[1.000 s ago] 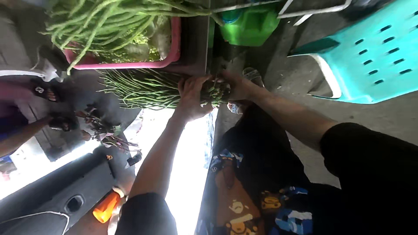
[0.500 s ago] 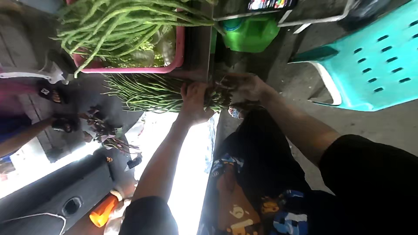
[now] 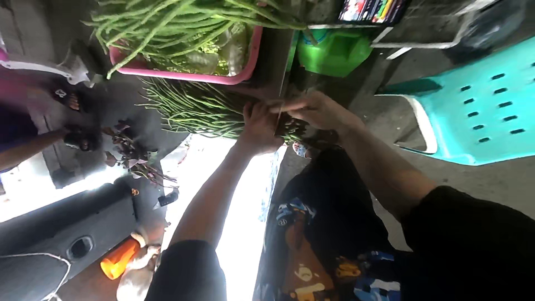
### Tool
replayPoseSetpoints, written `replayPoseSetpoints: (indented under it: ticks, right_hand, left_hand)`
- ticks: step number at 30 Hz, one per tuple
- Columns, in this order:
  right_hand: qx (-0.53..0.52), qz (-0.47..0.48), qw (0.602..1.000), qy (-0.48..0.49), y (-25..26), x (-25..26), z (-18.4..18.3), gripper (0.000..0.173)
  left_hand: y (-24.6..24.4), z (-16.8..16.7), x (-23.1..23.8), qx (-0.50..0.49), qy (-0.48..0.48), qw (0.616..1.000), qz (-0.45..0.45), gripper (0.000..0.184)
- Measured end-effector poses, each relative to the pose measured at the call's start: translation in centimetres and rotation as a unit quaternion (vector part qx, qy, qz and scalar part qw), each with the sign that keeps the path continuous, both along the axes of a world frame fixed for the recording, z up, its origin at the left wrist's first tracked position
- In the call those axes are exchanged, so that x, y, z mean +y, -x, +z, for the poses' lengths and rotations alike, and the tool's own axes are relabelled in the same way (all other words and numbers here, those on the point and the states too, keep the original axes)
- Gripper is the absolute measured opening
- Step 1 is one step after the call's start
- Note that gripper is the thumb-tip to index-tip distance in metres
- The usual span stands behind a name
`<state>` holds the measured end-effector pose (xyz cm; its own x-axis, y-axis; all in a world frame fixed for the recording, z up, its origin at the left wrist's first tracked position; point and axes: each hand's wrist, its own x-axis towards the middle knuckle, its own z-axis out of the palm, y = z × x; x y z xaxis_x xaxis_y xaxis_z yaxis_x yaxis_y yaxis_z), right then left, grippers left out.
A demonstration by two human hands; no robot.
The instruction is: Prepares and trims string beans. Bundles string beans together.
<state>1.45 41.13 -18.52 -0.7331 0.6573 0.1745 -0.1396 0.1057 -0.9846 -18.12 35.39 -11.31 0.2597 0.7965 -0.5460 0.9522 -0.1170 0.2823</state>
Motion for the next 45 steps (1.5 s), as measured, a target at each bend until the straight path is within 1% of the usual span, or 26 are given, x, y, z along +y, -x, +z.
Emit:
replayPoseSetpoints:
  ticks: [1,2,3,4,5,6,8,10,12,13,14,16,18,20,22,24,27,29,32,34,36,38,41,43,45]
  right_hand:
    - [-0.042,0.018,0.998,0.039,0.1,1.1,0.0,0.038]
    - [-0.074,0.022,0.992,0.102,0.2,1.8,-0.1,0.036]
    - [-0.079,0.018,0.984,0.158,0.5,2.3,-0.7,0.036]
    - [-0.063,0.007,0.976,0.208,0.6,2.4,-1.7,0.037]
    - [-0.047,-0.005,0.97,0.237,0.7,2.1,-2.5,0.038]
    - [-0.043,-0.025,0.968,0.246,0.8,1.6,-3.2,0.038]
    - [-0.03,-0.063,0.964,0.258,0.8,0.1,-4.6,0.033]
    - [-0.044,-0.089,0.952,0.289,0.4,-2.5,-4.9,0.031]
    - [-0.092,-0.093,0.938,0.321,0.3,-5.1,-6.4,0.026]
    - [-0.119,-0.085,0.93,0.337,0.3,-6.5,-7.3,0.027]
    - [-0.138,-0.084,0.926,0.342,0.5,-7.6,-7.8,0.03]
    - [-0.172,-0.095,0.918,0.344,1.2,-8.9,-7.1,0.036]
    - [-0.192,-0.109,0.912,0.346,1.7,-11.0,-5.8,0.04]
    - [-0.175,-0.122,0.908,0.361,2.2,-12.0,-4.6,0.038]
    - [-0.176,-0.106,0.907,0.368,2.6,-12.9,-4.1,0.039]
    - [-0.192,-0.09,0.912,0.35,2.5,-12.5,-3.9,0.039]
    - [-0.216,-0.07,0.914,0.335,2.2,-11.8,-3.8,0.035]
    - [-0.22,-0.056,0.923,0.31,1.8,-11.3,-3.9,0.036]
    - [-0.202,-0.048,0.939,0.275,1.8,-11.6,-3.8,0.037]
    - [-0.189,-0.044,0.949,0.248,1.5,-11.3,-2.7,0.036]
    - [-0.179,-0.06,0.958,0.217,0.7,-11.3,-1.7,0.037]
    - [-0.149,-0.107,0.962,0.204,-0.5,-11.9,-0.2,0.039]
    - [-0.125,-0.164,0.952,0.226,-1.9,-12.4,1.6,0.04]
    - [-0.126,-0.177,0.952,0.214,-2.0,-12.4,0.7,0.042]
    - [-0.107,-0.165,0.962,0.186,-1.5,-12.2,-1.5,0.037]
  left_hand:
    - [0.0,-0.1,-0.1,-0.001,-0.006,1.0,0.001,0.083]
    - [0.1,-0.1,-0.3,-0.008,-0.013,1.0,0.004,0.083]
    - [0.2,-0.3,-0.5,-0.013,-0.028,1.0,0.006,0.08]
    - [0.5,-0.6,-0.6,-0.023,-0.04,0.999,0.009,0.079]
    - [0.8,-0.8,-0.8,-0.039,-0.048,0.998,0.015,0.08]
    - [1.0,-1.0,-0.9,-0.059,-0.057,0.996,0.025,0.082]
    - [1.6,-1.3,-1.1,-0.095,-0.071,0.992,0.035,0.094]
    - [1.6,-1.4,-1.4,-0.115,-0.076,0.99,0.032,0.103]
    - [1.5,-1.3,-1.0,-0.102,-0.073,0.992,0.014,0.099]
    - [1.3,-1.1,-0.9,-0.086,-0.055,0.995,0.008,0.095]
    - [1.2,-0.9,-0.8,-0.074,-0.043,0.996,0.001,0.091]
    - [1.1,-0.7,-0.4,-0.062,-0.03,0.998,-0.009,0.086]
    - [0.9,-0.2,-0.3,-0.045,-0.004,0.999,-0.022,0.09]
    - [0.9,0.3,0.3,-0.028,0.008,0.998,-0.054,0.101]
    - [1.1,0.6,0.7,-0.001,0.024,0.995,-0.101,0.116]
    - [1.8,0.7,1.5,0.034,0.017,0.988,-0.147,0.12]
    - [2.7,0.6,2.5,0.073,-0.01,0.981,-0.182,0.115]
    - [2.8,0.4,2.8,0.098,-0.015,0.976,-0.192,0.102]
    - [2.9,0.3,2.4,0.082,-0.025,0.982,-0.169,0.089]
    - [2.4,0.6,2.7,0.076,-0.032,0.985,-0.153,0.083]
    - [1.7,1.2,2.9,0.048,-0.062,0.983,-0.164,0.083]
    - [0.4,2.4,2.9,0.003,-0.087,0.981,-0.175,0.085]
    - [-2.6,4.4,2.9,-0.055,-0.078,0.985,-0.143,0.085]
    - [-3.7,3.3,3.7,-0.062,-0.063,0.988,-0.123,0.088]
    - [-4.0,0.5,4.6,-0.017,-0.054,0.99,-0.128,0.09]
